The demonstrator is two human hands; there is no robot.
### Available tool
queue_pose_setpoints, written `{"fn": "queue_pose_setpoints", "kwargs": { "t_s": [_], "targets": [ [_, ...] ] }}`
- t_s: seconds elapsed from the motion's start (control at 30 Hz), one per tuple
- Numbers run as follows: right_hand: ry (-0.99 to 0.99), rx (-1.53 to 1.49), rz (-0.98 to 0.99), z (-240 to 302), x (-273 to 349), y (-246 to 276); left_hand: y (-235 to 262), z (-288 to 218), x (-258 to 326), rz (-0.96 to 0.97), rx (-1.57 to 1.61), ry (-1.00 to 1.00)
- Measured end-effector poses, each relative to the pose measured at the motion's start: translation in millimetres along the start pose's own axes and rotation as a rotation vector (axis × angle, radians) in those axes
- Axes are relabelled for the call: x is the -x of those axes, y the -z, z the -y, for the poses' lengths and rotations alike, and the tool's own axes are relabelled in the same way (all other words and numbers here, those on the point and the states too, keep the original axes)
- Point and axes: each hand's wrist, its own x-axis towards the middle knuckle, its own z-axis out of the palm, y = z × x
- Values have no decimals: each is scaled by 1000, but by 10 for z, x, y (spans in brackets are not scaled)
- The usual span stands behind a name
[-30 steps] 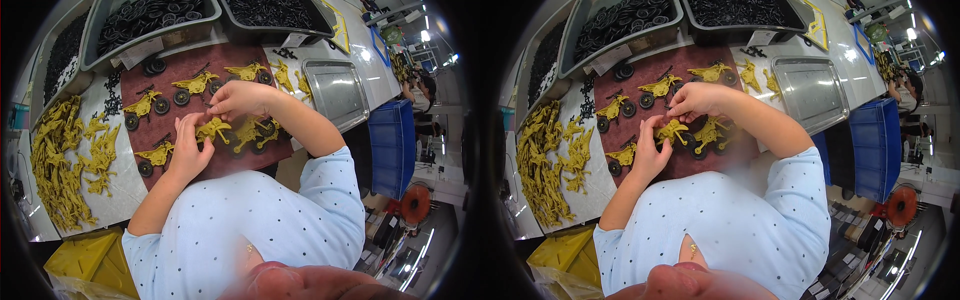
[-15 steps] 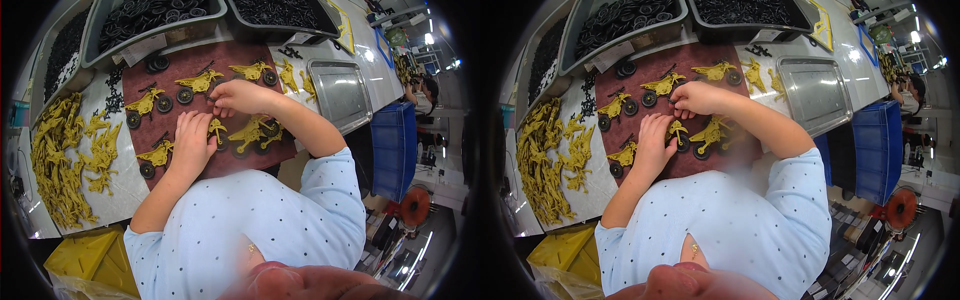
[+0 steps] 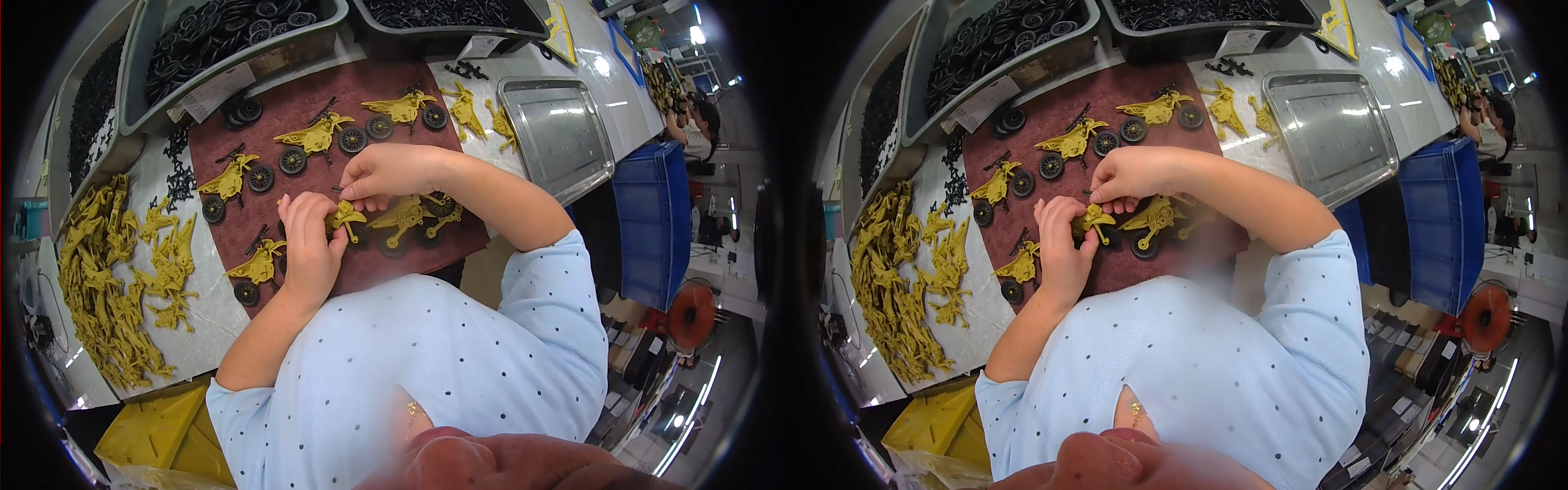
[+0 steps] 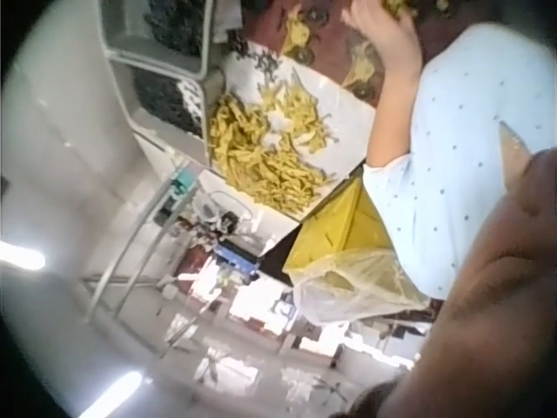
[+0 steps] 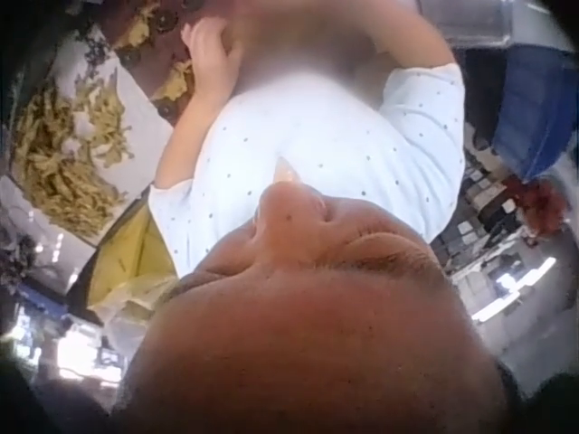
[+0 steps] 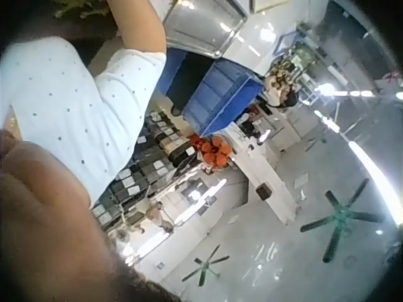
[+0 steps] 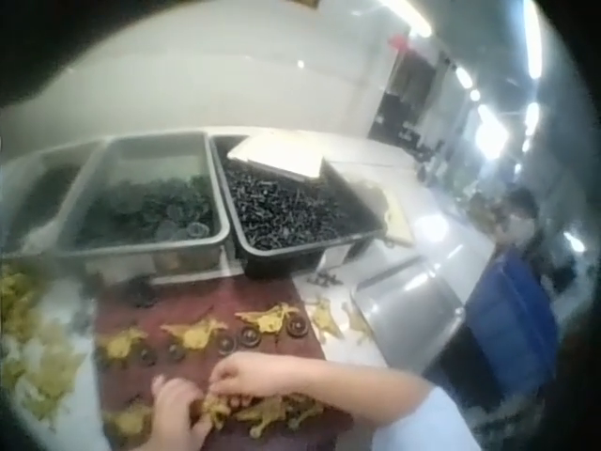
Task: The person assembles plastic toy motorcycles by snapping plastic wheels onto a toy chassis and joining toy motorcycle body components by hand.
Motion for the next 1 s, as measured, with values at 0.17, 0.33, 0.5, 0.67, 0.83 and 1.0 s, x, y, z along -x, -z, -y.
{"fn": "queue_pose_setpoints", "kwargs": {
  "t_s": [0.17,0.33,0.5,0.67,0.83,1.0],
  "targets": [
    [12,16,20,82,48,19,17,-7,-7,-2,-51,-62],
    [12,58,20,109,52,30,5,4,6,-8,-84,-106],
    [38,64,60,132,45,34,17,0,20,-3,-96,-109],
    [35,9,115,90,-17,44,28,-8,15,-18,-117,-86],
    [24,17,147,72,-26,29,38,-7,38,1,-119,-111],
    [70,254,3,185,46,-48,28,2,44,-14,-140,-105]
  ]
}}
